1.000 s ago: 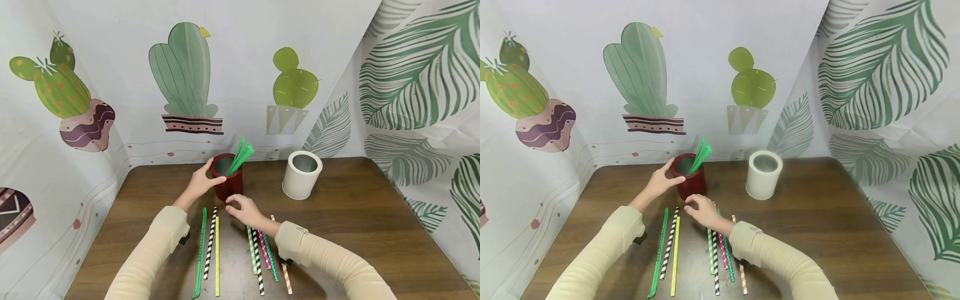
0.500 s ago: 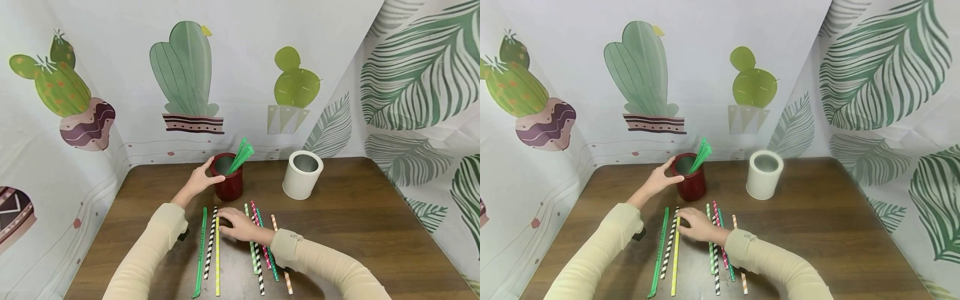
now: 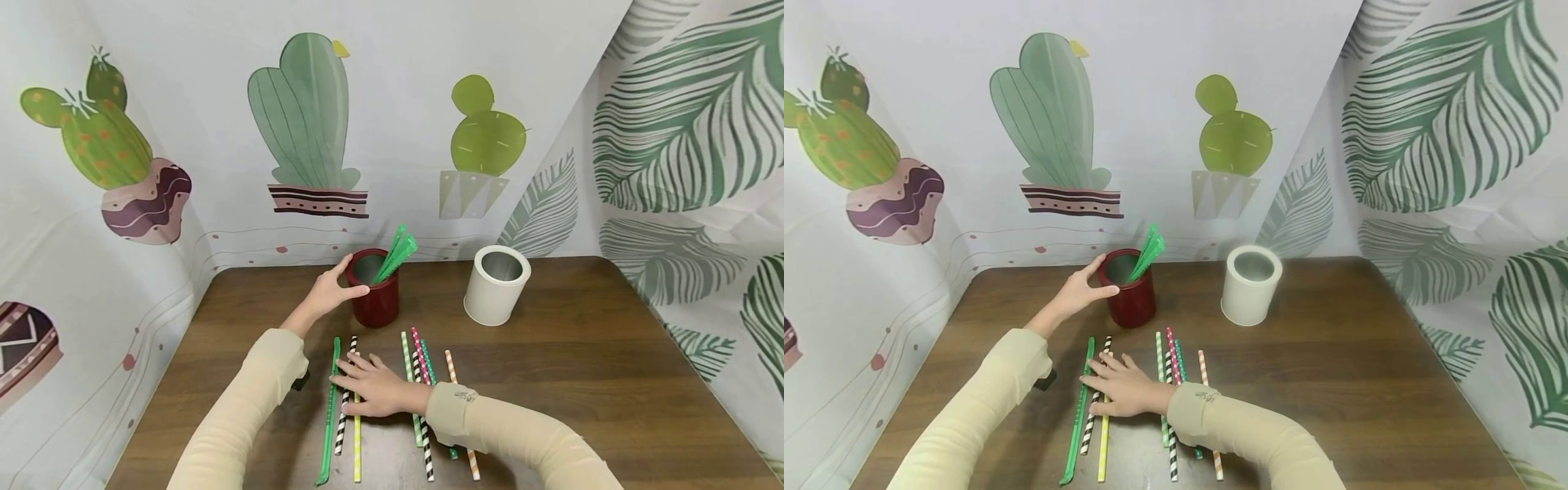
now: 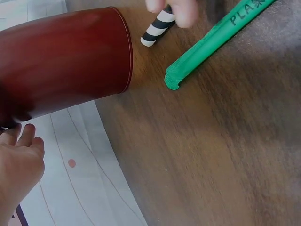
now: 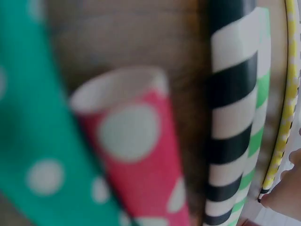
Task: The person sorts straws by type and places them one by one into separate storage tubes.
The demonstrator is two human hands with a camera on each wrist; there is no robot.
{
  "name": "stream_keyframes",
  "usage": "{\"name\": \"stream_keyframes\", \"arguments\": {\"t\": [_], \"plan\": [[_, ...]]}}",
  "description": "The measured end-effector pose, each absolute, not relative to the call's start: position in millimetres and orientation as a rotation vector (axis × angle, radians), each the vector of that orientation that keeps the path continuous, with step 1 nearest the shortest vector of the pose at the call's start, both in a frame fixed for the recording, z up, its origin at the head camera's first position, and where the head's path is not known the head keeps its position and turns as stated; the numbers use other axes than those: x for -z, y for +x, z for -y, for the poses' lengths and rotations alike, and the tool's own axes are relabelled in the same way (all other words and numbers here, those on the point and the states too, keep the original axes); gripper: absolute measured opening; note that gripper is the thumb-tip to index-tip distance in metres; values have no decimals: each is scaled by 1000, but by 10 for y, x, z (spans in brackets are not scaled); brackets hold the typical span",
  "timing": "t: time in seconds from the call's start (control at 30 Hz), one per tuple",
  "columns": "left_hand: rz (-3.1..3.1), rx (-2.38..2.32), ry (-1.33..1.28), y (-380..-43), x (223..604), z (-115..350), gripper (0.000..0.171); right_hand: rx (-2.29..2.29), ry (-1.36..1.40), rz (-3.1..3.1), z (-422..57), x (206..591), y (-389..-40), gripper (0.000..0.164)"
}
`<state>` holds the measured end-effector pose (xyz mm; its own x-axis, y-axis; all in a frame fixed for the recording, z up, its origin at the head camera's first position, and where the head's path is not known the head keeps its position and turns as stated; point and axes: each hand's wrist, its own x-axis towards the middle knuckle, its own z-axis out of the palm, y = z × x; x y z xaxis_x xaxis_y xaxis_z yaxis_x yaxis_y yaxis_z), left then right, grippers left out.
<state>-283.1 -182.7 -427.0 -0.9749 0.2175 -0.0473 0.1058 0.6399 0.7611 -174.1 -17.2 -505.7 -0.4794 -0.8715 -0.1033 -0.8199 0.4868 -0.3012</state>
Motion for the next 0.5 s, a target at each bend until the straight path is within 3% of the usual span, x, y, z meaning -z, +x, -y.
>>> {"name": "stream_keyframes", "arguments": {"t": [0.5], "plan": [[-2713,-1248,274,-2830,4260,1826,90,174,-1431,-2455,205,5040,-1718,51]]}}
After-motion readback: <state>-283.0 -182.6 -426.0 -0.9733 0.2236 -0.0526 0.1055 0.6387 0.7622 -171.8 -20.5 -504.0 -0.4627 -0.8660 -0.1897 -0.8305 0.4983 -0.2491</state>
